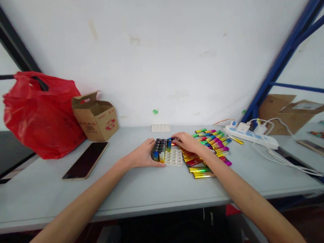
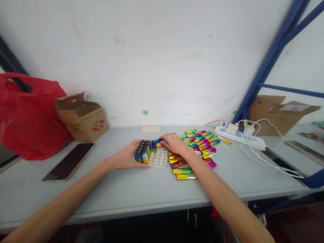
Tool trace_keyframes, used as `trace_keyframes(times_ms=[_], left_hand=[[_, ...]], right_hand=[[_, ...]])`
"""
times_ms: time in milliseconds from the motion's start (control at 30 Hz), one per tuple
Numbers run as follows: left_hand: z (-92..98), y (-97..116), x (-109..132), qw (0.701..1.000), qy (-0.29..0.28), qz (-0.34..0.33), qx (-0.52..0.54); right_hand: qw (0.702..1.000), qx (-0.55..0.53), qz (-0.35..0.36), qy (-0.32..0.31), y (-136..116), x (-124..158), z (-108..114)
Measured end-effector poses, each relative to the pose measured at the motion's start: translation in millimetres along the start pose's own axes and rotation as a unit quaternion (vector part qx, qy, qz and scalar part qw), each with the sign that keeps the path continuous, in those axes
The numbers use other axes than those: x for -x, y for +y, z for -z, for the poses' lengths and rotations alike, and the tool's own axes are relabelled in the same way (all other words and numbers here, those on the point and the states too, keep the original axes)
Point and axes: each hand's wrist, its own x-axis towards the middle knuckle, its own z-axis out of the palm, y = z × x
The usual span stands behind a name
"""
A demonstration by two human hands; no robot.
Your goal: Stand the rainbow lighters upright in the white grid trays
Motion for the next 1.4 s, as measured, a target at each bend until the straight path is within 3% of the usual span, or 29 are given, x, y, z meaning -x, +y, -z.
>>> trace_keyframes(times_ms=[433, 567, 667, 733, 833, 1033, 1133, 1233, 1400], left_hand=[[0.2, -1, 2, 1.000, -0.011, 0.004, -0.026], [-0.9, -2, 2, 1.000, -0.009, 0.005, -0.021], [-1.4, -3, 2, 0.999, -0.007, 0.026, -0.018], [-1.9, -4, 2, 0.999, -0.003, 0.036, -0.021], [-3.0, -6, 2, 0.999, 0.008, 0.041, -0.025], [-5.4, -5, -1, 0.998, 0.020, 0.052, -0.008], [-5.5, -4, -2, 0.998, 0.020, 0.066, -0.008], [-5.1, -4, -3, 0.997, 0.016, 0.072, -0.018], [-5.7, -5, -3, 0.997, 0.022, 0.068, -0.023]], right_hand=[[0.999, 0.017, -0.040, -0.028, -7, -11, 1], [0.998, -0.027, -0.056, 0.017, -3, -2, 4], [0.984, -0.121, -0.087, 0.093, -1, 3, 8], [0.955, -0.225, -0.119, 0.154, -1, 4, 11], [0.876, -0.403, -0.169, 0.202, -6, 4, 17], [0.717, -0.635, -0.196, 0.212, -24, 4, 26], [0.670, -0.699, -0.169, 0.186, -34, 4, 29], [0.676, -0.700, -0.145, 0.176, -42, 5, 31], [0.734, -0.646, -0.150, 0.149, -50, 6, 28]])
